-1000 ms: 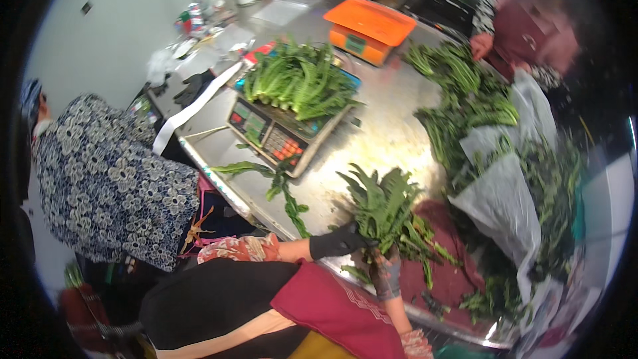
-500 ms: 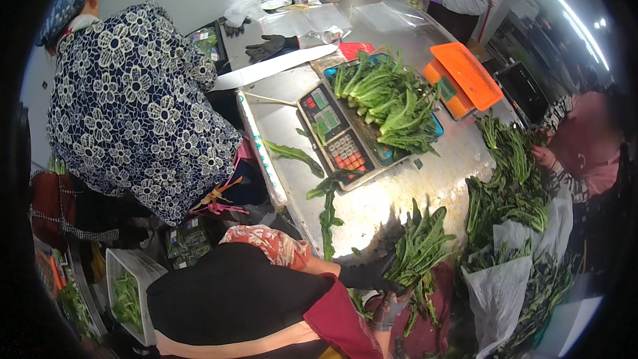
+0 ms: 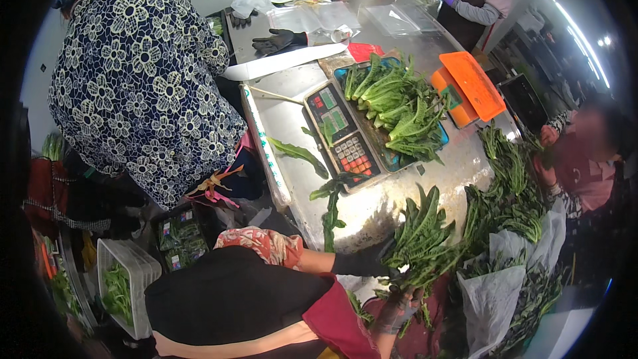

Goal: The person sorts leafy green vegetables on a stainless steel table, picking up bunches, trimming stems, and placing them into piles or onto a digital scale. Another worker nearby also handles vegetables and uses a scale.

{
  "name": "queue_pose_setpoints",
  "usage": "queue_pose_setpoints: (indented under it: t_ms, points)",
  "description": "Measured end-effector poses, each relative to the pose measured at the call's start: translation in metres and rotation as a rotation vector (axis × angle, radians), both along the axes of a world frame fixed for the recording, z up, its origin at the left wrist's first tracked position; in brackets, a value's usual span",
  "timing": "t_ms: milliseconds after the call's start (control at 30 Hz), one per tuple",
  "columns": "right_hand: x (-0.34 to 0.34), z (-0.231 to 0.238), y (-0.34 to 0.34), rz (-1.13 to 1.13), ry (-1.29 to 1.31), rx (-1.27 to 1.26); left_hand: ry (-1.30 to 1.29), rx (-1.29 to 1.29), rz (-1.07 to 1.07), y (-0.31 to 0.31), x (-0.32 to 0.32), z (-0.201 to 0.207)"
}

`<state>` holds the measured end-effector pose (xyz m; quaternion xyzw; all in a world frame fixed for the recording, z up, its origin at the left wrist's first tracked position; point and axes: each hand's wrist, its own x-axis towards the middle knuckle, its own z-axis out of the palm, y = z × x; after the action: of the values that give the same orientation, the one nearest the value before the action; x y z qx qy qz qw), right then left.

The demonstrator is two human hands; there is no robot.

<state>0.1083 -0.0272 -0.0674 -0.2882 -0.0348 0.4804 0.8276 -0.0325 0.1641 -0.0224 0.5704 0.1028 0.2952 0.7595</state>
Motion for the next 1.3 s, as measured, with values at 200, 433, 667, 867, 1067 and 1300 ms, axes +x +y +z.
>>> queue_pose_setpoints:
  t_ms: [200, 433, 667, 867, 1067, 1300]
  points:
    - [0.004, -0.010, 0.001, 0.276, 0.603, 0.265, 0.113, 0.020, 0.133, -0.002, 0.011, -0.032]
    - [-0.001, -0.004, 0.005, 0.450, 0.866, 0.383, 0.125, 0.137, 0.080, 0.014, -0.001, -0.002]
    - [-0.006, -0.045, 0.002, 0.224, 0.639, 0.073, 0.312, 0.248, -0.098, -0.025, -0.013, 0.017]
    - [-0.042, -0.013, 0.018, 0.032, -0.211, -0.354, 0.349, 0.375, 0.026, -0.031, -0.005, -0.013]
    - [-0.017, -0.033, 0.009, 0.234, 0.258, -0.123, 0.317, 0.026, -0.081, -0.036, 0.000, -0.030]
    - [-0.041, 0.006, 0.016, 0.128, -0.170, -0.221, -0.049, -0.577, -0.157, -0.024, 0.001, -0.040]
